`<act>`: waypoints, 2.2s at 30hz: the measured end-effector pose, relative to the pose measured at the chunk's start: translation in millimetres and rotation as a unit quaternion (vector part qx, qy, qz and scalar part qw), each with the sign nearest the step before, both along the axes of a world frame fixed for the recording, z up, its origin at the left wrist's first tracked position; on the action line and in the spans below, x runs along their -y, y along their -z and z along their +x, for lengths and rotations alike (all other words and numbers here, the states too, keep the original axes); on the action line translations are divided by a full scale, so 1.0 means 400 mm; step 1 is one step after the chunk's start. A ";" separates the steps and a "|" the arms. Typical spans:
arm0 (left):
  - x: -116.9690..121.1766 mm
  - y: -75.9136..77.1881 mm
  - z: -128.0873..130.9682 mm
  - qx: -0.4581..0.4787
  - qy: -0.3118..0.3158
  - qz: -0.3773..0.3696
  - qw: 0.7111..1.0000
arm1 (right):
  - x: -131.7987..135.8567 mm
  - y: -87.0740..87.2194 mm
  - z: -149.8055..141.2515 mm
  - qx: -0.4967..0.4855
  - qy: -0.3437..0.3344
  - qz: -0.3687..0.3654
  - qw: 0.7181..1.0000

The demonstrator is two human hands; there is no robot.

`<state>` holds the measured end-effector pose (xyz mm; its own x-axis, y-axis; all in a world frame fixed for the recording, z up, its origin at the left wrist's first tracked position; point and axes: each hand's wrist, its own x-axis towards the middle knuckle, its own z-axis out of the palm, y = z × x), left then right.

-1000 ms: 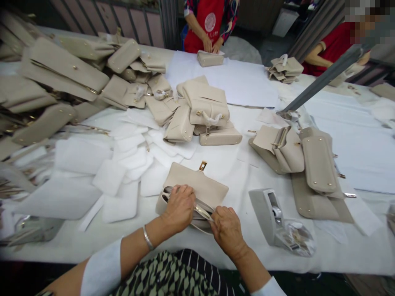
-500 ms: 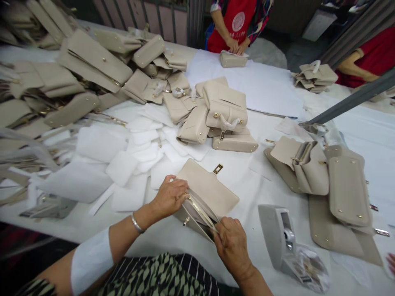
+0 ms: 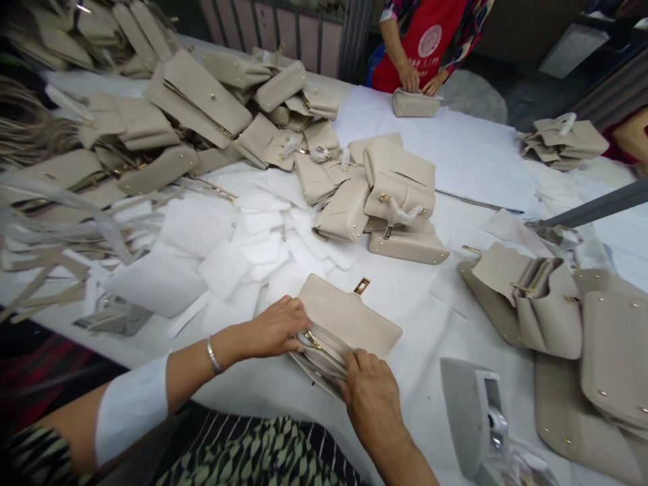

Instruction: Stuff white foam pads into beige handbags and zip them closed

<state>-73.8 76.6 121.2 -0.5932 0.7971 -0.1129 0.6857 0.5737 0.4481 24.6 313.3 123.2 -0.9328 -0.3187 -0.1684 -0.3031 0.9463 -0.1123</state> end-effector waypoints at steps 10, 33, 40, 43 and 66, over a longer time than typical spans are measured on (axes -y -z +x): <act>-0.032 0.063 0.045 -0.083 -0.072 0.004 0.994 | 0.057 0.079 -0.010 0.016 -0.009 -0.014 1.000; 0.000 0.044 0.077 -0.174 0.014 0.077 0.982 | 0.058 0.098 0.030 -0.058 0.004 -0.079 0.995; -0.012 0.016 0.088 -0.176 0.002 0.020 0.984 | 0.065 0.091 0.037 -0.045 0.008 -0.068 0.997; -0.026 0.006 0.091 -0.167 0.009 -0.001 0.986 | 0.074 0.092 0.041 -0.044 0.021 -0.064 0.997; -0.028 0.027 0.140 -0.182 -0.034 0.034 0.982 | 0.058 0.089 0.051 -0.025 0.012 -0.085 0.996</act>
<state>-17.9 88.0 110.2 -0.6360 0.7532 0.1682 0.7690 0.6003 0.2195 45.1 290.2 87.7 -0.9462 -0.3167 -0.0662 -0.2905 0.9217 -0.2571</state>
